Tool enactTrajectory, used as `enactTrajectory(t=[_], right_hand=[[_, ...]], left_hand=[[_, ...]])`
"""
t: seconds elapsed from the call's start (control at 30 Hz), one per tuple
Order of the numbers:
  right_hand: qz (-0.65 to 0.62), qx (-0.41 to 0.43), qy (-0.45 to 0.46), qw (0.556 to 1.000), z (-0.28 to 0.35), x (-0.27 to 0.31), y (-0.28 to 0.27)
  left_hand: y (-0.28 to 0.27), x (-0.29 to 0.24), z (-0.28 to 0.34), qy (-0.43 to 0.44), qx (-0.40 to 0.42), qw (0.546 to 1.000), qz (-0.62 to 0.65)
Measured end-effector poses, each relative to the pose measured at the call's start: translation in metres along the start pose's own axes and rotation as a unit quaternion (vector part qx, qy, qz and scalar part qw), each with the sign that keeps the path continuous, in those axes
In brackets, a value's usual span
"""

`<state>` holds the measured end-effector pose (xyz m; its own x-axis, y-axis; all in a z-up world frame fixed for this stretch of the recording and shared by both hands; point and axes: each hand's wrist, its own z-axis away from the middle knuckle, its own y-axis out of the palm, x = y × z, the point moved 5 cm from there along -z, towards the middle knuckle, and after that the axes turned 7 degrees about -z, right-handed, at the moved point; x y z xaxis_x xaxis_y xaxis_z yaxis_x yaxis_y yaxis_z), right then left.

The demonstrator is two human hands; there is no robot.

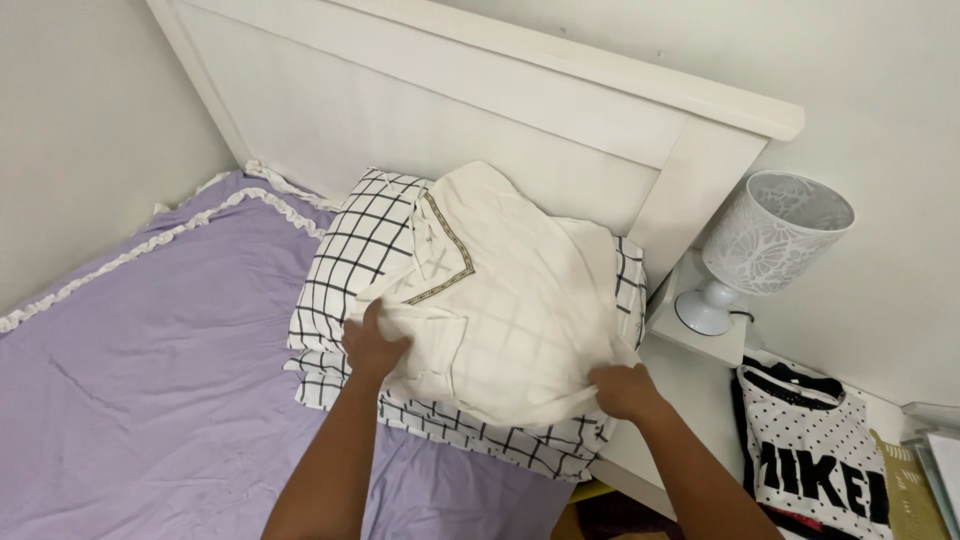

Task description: The person folds a white t-shirt on a bedside table and places it on a stack of clothes. Then, the person removes a pillow from a checkered pillowcase, folds the empty case, and places it on the bed.

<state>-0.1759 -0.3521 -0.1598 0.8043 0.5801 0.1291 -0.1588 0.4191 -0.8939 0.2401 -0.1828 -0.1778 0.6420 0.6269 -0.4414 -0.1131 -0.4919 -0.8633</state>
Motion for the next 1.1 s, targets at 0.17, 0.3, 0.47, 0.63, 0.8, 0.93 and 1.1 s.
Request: enactTrajectory(t=[0.17,0.3,0.47,0.63,0.8,0.93,1.1], right_hand=[[-0.004,0.056,0.020,0.998,0.017,0.004,-0.028],[-0.120,0.053,-0.037,0.991,-0.005,-0.004,-0.025],[-0.154,-0.111,0.027,0.981,-0.031,0.008,-0.070],[-0.208,-0.287,0.011,0.935,-0.074,0.015,-0.114],[-0.166,-0.430,-0.022,0.887,-0.131,0.001,-0.150],[-0.128,-0.424,-0.038,0.896,-0.167,-0.009,-0.159],[-0.220,-0.352,-0.079,0.906,-0.194,-0.010,-0.157]], left_hand=[[0.064,0.052,-0.007,-0.110,0.145,0.973,0.144],[0.063,0.104,-0.007,-0.167,0.048,0.980,0.097],[-0.022,0.068,0.010,-0.282,0.124,0.951,0.008],[-0.044,0.007,-0.006,-0.214,0.070,0.974,-0.019],[-0.027,-0.065,-0.054,-0.009,-0.013,0.999,0.037],[-0.007,-0.114,-0.103,0.009,0.044,0.995,0.085],[0.070,-0.129,-0.166,0.075,0.037,0.979,0.186]])
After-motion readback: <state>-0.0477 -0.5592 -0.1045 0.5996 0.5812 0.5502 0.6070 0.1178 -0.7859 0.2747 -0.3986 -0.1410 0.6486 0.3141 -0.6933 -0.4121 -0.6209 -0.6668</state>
